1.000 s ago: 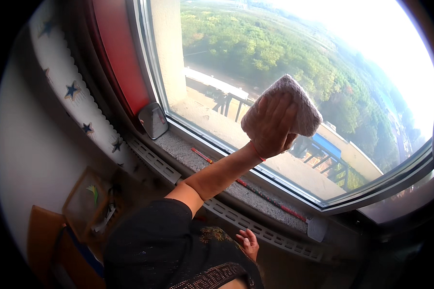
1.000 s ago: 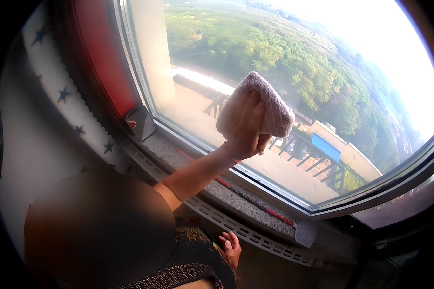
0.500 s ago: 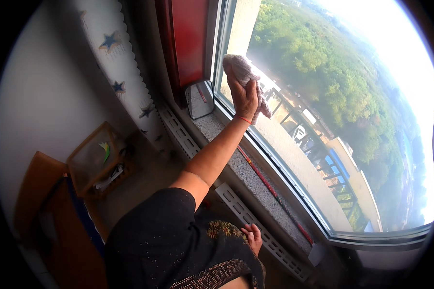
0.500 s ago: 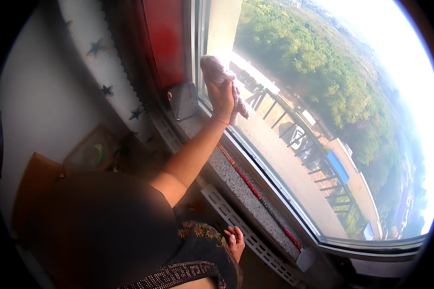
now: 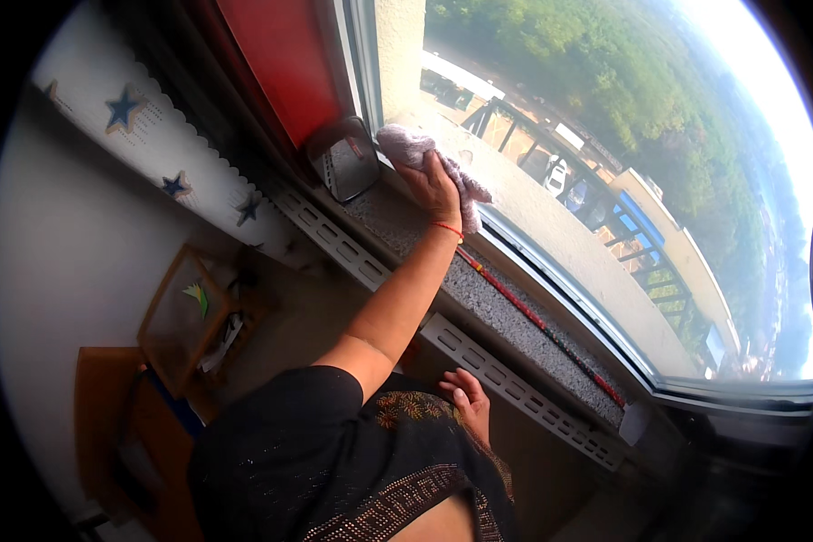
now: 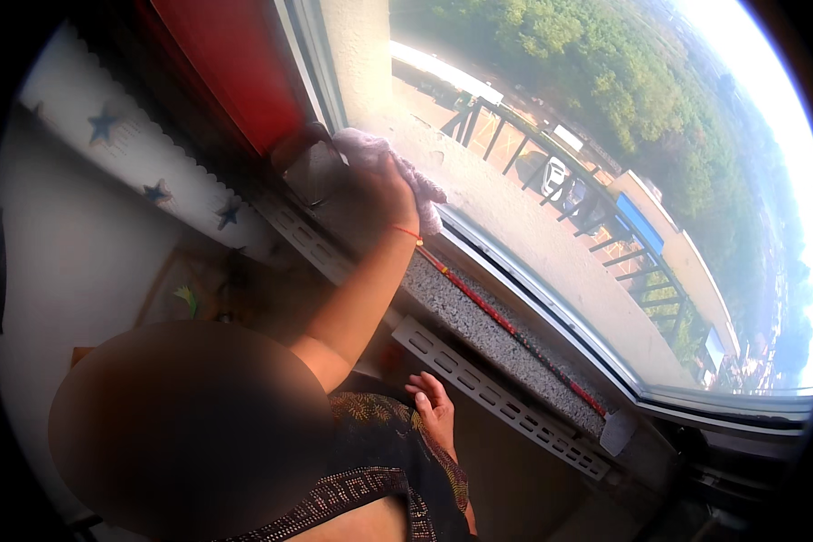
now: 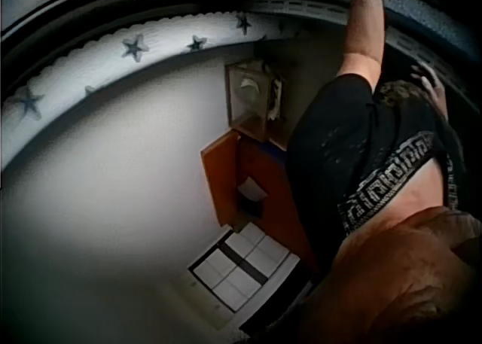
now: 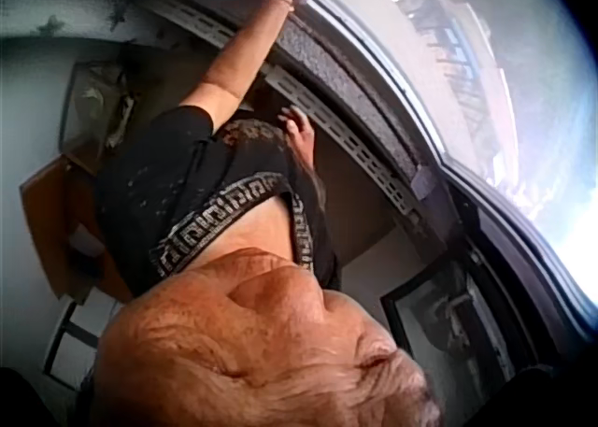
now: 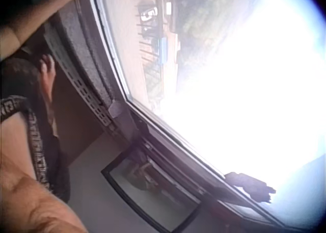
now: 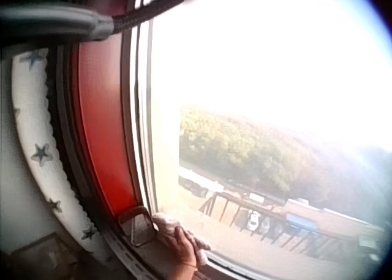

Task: The person wipes a radiator and then a window with a cloth.

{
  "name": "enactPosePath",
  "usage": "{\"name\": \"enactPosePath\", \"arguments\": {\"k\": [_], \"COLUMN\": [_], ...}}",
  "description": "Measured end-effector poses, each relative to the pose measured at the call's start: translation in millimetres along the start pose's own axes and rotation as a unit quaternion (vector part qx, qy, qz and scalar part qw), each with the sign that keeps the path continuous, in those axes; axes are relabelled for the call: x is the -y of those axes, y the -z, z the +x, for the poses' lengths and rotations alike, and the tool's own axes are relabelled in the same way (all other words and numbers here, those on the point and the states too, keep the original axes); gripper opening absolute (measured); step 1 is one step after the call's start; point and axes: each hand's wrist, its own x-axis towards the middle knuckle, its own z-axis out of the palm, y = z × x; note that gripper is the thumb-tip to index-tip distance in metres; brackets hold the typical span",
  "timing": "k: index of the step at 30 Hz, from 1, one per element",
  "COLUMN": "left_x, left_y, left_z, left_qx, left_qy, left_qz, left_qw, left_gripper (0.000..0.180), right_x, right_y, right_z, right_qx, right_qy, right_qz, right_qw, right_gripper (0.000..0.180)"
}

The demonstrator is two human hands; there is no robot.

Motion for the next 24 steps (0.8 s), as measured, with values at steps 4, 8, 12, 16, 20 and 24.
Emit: {"name": "enactPosePath", "arguments": {"k": [4,8,12,16,20,24], "left_x": [-38.5,-18.2,-13.2,-26.8,31.4,25.4], "left_y": [1.5,-16.2,-30.9,-48.8,-76.4,-91.3], "left_z": [-16.9,-37.5,-74.2,-126.3,-177.1,-241.4], "left_qx": [0.036,0.003,0.066,0.115,0.246,0.206], "left_qy": [0.038,-0.056,-0.244,-0.287,-0.168,-0.515], "left_qz": [0.098,0.073,0.094,0.023,-0.118,0.077], "left_qw": [0.994,0.996,0.963,0.951,0.947,0.829], "left_gripper": [0.07,0.073,0.076,0.075,0.074,0.071], "right_x": [-2.1,-5.4,-7.4,-10.2,-10.9,-12.6], "right_y": [1.4,11.8,31.1,54.8,73.2,89.9], "right_z": [-10.6,-22.2,-41.5,-63.1,-79.6,-93.1], "right_qx": [-0.024,-0.031,-0.053,-0.09,-0.098,-0.105], "right_qy": [-0.006,0.012,0.024,0.037,0.056,0.064], "right_qz": [0.014,0.006,0.01,0.018,0.019,0.028], "right_qw": [1.0,0.999,0.998,0.995,0.993,0.992], "right_gripper": [0.046,0.046,0.045,0.045,0.045,0.046]}}
